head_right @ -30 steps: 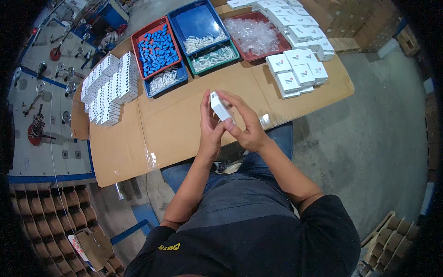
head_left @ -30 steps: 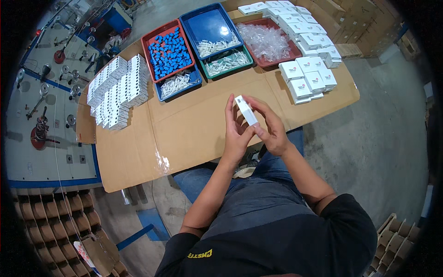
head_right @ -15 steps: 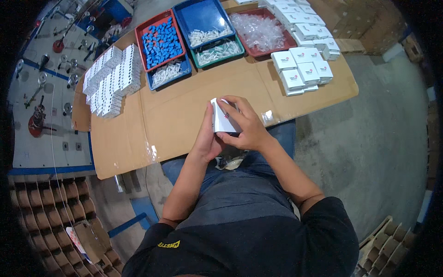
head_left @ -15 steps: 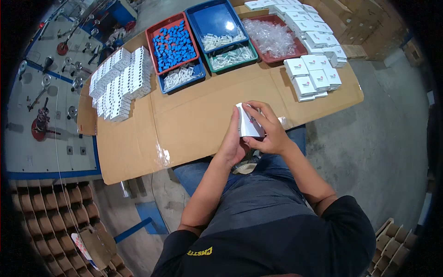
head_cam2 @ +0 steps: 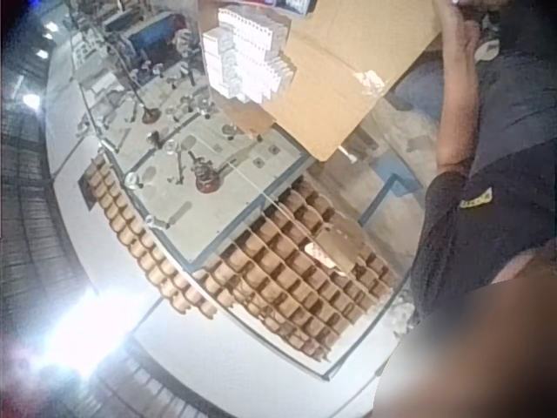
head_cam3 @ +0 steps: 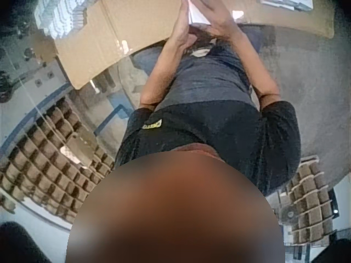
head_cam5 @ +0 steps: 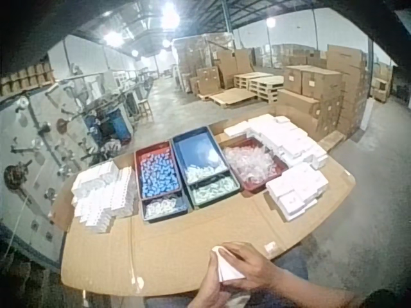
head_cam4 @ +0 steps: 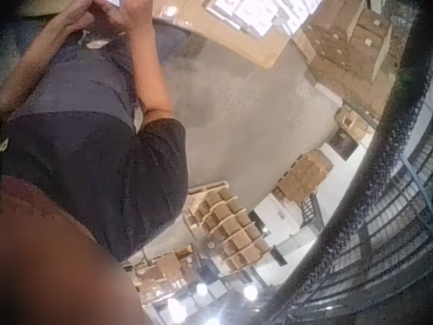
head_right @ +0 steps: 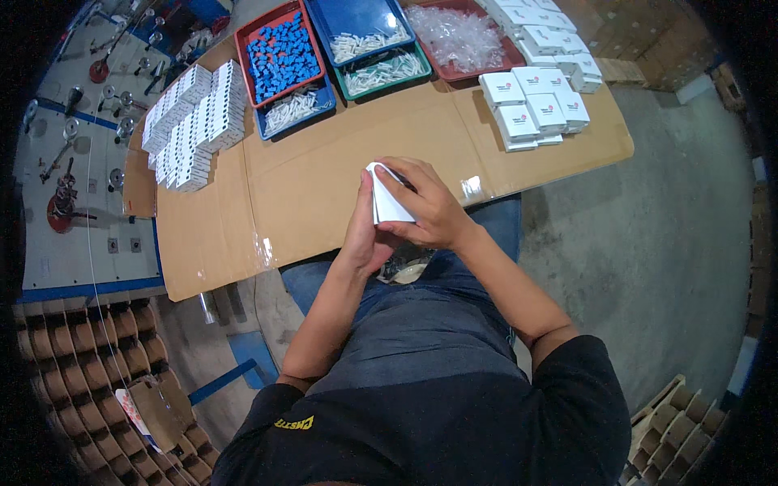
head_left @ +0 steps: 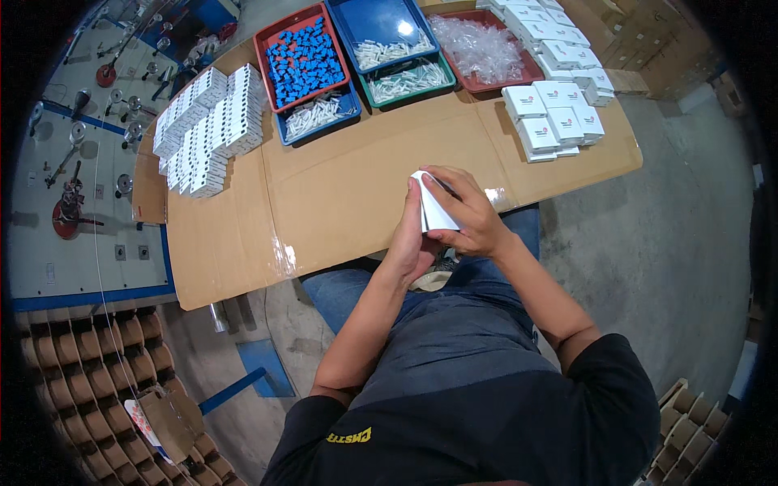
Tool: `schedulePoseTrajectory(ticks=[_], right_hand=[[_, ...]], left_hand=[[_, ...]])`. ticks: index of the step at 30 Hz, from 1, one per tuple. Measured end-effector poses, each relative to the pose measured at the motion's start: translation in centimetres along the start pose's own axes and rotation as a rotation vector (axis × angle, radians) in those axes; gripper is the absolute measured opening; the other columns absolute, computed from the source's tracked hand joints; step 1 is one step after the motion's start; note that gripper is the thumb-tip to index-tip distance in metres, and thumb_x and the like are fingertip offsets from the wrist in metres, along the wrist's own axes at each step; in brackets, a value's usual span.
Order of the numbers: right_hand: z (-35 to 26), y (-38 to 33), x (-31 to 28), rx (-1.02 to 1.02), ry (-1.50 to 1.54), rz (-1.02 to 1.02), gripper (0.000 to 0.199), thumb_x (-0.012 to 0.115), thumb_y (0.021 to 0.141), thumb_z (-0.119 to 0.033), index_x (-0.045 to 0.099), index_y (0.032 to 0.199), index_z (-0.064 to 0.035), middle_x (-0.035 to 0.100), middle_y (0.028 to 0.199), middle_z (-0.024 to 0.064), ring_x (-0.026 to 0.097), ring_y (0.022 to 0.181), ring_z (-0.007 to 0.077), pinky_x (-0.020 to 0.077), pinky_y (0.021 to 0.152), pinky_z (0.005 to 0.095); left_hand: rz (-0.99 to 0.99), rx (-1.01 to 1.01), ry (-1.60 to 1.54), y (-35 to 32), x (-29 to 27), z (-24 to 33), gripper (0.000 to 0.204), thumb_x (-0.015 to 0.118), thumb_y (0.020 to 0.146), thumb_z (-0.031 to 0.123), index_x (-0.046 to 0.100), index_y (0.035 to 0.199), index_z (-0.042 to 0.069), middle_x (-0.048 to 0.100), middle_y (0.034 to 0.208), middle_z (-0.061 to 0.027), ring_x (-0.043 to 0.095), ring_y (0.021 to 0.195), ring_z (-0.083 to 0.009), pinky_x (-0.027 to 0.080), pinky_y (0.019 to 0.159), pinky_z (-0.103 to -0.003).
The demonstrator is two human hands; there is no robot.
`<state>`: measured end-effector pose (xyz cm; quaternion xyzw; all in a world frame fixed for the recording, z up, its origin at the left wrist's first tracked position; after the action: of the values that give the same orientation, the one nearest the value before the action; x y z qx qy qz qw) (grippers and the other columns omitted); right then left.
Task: Inspecting and assembling small electronic housing components at a factory workbench.
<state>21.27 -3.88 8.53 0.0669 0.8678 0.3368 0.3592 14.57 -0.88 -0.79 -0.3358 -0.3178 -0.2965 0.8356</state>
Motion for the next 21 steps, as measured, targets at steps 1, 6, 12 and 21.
schedulePoseTrajectory(ticks=[1, 6, 12, 21], right_hand=[[0.0, -0.1, 0.0, -0.006, 0.012, 0.001, 0.076, 0.077, 0.084, -0.045, 0.057, 0.141, 0.0026, 0.054, 0.142, 0.0231, 0.054, 0.128, 0.0407, 0.0442, 0.107, 0.0474], [-0.7, 0.6, -0.2, 0.014, 0.016, -0.075, 0.075, 0.07, 0.09, -0.048, 0.054, 0.145, 0.0006, 0.051, 0.147, 0.022, 0.052, 0.131, 0.0402, 0.0421, 0.109, 0.0476], [0.0, -0.3, 0.9, 0.064, -0.015, -0.108, 0.07, 0.059, 0.097, -0.048, 0.048, 0.152, -0.0054, 0.044, 0.154, 0.0208, 0.047, 0.137, 0.0397, 0.0369, 0.113, 0.049], [1.0, -0.3, 1.2, 0.115, -0.018, -0.218, 0.069, 0.068, 0.093, -0.032, 0.045, 0.155, -0.0107, 0.039, 0.16, 0.0195, 0.044, 0.141, 0.0396, 0.0391, 0.114, 0.0471]], left_hand=[[0.001, 0.004, -0.004, 0.1, -0.2, -0.1, 0.067, 0.041, 0.103, 0.067, 0.048, 0.143, 0.015, 0.064, 0.126, -0.0089, 0.067, 0.111, -0.0225, 0.059, 0.089, -0.039], [0.02, -0.017, 0.025, -0.8, 0.2, 0.5, 0.07, 0.039, 0.102, 0.07, 0.047, 0.144, 0.015, 0.063, 0.126, -0.0091, 0.066, 0.112, -0.0221, 0.059, 0.09, -0.039], [0.035, -0.019, -0.003, -0.4, -0.2, -0.1, 0.071, 0.031, 0.103, 0.071, 0.048, 0.144, 0.015, 0.063, 0.128, -0.0071, 0.064, 0.117, -0.0209, 0.056, 0.094, -0.036], [0.059, -0.083, -0.087, 0.6, -1.2, -0.8, 0.067, 0.034, 0.105, 0.066, 0.05, 0.142, 0.013, 0.06, 0.132, -0.0091, 0.059, 0.124, -0.0248, 0.051, 0.104, -0.043]])
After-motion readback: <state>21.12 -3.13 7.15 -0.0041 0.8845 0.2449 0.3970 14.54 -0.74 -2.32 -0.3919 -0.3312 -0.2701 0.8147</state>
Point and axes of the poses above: each hand's wrist, its own y-axis towards the middle knuckle, its own x-axis out of the palm, z = x × y, the point moved 10 cm from there along y, towards the middle knuckle
